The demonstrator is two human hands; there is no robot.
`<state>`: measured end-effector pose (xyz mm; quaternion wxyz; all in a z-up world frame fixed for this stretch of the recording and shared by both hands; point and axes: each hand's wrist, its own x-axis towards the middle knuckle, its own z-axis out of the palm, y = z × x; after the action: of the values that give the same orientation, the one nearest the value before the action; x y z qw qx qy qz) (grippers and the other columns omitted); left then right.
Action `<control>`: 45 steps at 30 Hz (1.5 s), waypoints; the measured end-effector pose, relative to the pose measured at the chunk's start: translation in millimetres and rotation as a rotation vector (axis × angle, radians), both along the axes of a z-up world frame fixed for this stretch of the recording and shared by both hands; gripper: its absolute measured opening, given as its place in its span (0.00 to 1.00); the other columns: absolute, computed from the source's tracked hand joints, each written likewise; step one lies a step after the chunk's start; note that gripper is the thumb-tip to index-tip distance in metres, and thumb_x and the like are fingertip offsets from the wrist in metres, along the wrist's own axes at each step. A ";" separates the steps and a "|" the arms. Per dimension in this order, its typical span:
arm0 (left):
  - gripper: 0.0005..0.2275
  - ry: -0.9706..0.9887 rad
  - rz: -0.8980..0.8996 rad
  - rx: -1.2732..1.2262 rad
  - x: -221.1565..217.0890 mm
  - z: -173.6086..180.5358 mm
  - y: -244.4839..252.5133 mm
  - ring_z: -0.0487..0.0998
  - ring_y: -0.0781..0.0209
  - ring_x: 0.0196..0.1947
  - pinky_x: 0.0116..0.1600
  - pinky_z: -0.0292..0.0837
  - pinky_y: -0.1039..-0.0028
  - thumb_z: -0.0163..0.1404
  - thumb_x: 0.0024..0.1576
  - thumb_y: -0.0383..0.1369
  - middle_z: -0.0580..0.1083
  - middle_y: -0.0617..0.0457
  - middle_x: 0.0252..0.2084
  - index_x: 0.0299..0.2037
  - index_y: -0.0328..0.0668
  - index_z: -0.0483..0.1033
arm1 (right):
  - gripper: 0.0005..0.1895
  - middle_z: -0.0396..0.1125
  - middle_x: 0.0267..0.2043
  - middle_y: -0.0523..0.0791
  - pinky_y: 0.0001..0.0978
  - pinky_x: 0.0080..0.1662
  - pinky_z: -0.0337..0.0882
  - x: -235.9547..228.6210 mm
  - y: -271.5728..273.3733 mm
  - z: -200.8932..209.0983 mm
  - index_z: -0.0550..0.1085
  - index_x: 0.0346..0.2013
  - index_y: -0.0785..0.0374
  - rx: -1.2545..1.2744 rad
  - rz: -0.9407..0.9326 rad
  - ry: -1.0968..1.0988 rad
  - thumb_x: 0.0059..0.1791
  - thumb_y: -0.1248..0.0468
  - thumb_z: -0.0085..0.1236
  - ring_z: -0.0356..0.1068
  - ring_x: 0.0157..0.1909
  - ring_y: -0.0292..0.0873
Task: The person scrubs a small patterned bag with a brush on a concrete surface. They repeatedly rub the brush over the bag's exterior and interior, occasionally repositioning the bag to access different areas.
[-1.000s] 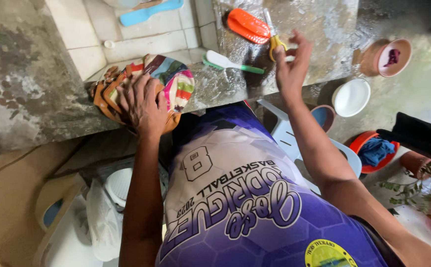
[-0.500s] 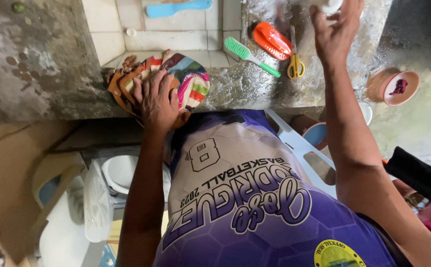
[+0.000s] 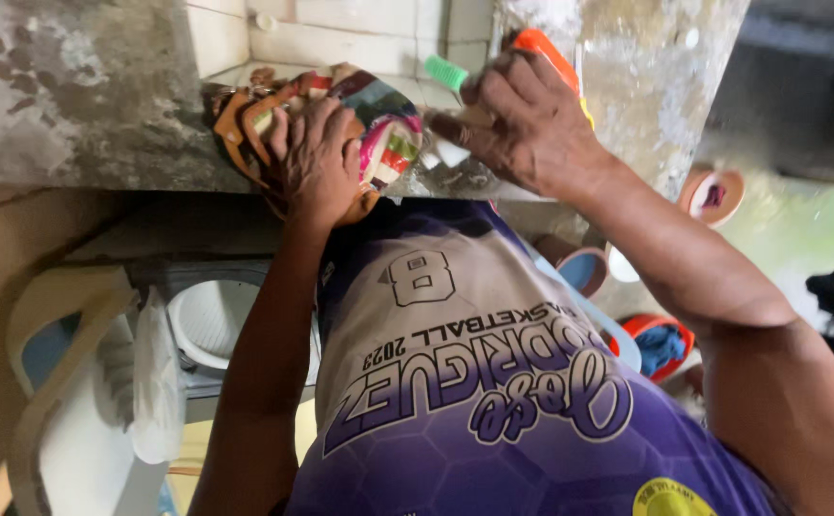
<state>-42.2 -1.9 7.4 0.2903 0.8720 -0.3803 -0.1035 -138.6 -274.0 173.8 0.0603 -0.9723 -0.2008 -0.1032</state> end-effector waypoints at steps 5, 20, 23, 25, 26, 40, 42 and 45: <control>0.18 -0.010 0.015 -0.030 -5.5 -10.2 4.0 0.65 0.51 0.68 0.76 0.38 0.47 0.57 0.60 0.35 0.69 0.50 0.63 0.59 0.40 0.74 | 0.23 0.63 0.50 0.43 0.39 0.55 0.67 -1.7 23.0 22.8 0.75 0.66 0.44 -0.122 0.065 0.018 0.55 0.62 0.59 0.64 0.53 0.46; 0.15 -0.051 -0.027 -0.059 -2.4 -27.1 5.4 0.65 0.51 0.66 0.76 0.34 0.48 0.57 0.61 0.35 0.68 0.50 0.60 0.55 0.41 0.74 | 0.15 0.63 0.50 0.42 0.39 0.52 0.64 -14.2 40.0 39.7 0.76 0.64 0.41 -0.291 0.006 0.011 0.61 0.57 0.58 0.63 0.50 0.44; 0.12 -0.029 -0.082 0.033 -7.0 -20.9 12.4 0.67 0.47 0.61 0.75 0.36 0.47 0.56 0.59 0.35 0.70 0.47 0.56 0.49 0.38 0.75 | 0.15 0.62 0.49 0.43 0.36 0.52 0.64 -6.5 43.1 42.5 0.77 0.62 0.48 -0.305 0.028 -0.091 0.59 0.60 0.59 0.62 0.51 0.43; 0.09 -0.032 -0.089 -0.011 -3.7 -12.8 11.4 0.69 0.50 0.58 0.78 0.38 0.46 0.56 0.58 0.33 0.71 0.50 0.54 0.45 0.40 0.76 | 0.15 0.62 0.48 0.43 0.36 0.52 0.64 10.5 39.1 49.2 0.79 0.59 0.47 -0.305 0.019 -0.123 0.56 0.59 0.60 0.62 0.52 0.43; 0.08 -0.032 -0.090 -0.028 -4.0 -8.5 13.2 0.70 0.51 0.57 0.79 0.38 0.46 0.56 0.57 0.33 0.72 0.51 0.53 0.43 0.41 0.77 | 0.15 0.62 0.47 0.42 0.36 0.52 0.65 19.2 37.2 52.2 0.79 0.57 0.46 -0.293 0.011 -0.124 0.55 0.59 0.60 0.62 0.53 0.43; 0.08 -0.049 -0.090 -0.124 -4.3 -7.9 20.2 0.71 0.52 0.59 0.79 0.39 0.48 0.56 0.55 0.32 0.72 0.51 0.51 0.43 0.40 0.77 | 0.09 0.62 0.50 0.42 0.33 0.53 0.64 53.3 29.3 53.0 0.77 0.50 0.54 -0.283 0.093 -0.161 0.57 0.58 0.55 0.64 0.55 0.40; 0.08 -0.019 -0.083 -0.090 -7.0 -9.4 19.7 0.71 0.52 0.59 0.79 0.39 0.48 0.55 0.56 0.33 0.72 0.51 0.51 0.42 0.40 0.77 | 0.09 0.63 0.51 0.41 0.32 0.52 0.64 50.1 26.9 52.4 0.76 0.52 0.53 -0.277 0.085 -0.147 0.58 0.58 0.55 0.64 0.55 0.40; 0.11 -0.037 -0.060 0.012 -8.4 -14.8 10.3 0.71 0.49 0.56 0.76 0.39 0.45 0.55 0.56 0.38 0.73 0.49 0.49 0.42 0.39 0.77 | 0.11 0.63 0.49 0.41 0.31 0.50 0.66 43.2 19.5 50.2 0.78 0.58 0.43 -0.314 0.074 -0.162 0.61 0.57 0.59 0.63 0.53 0.39</control>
<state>-50.6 8.4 -7.4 0.2749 0.8636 -0.4111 -0.0985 -95.4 -254.5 223.9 -0.1049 -0.9502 -0.2544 -0.1462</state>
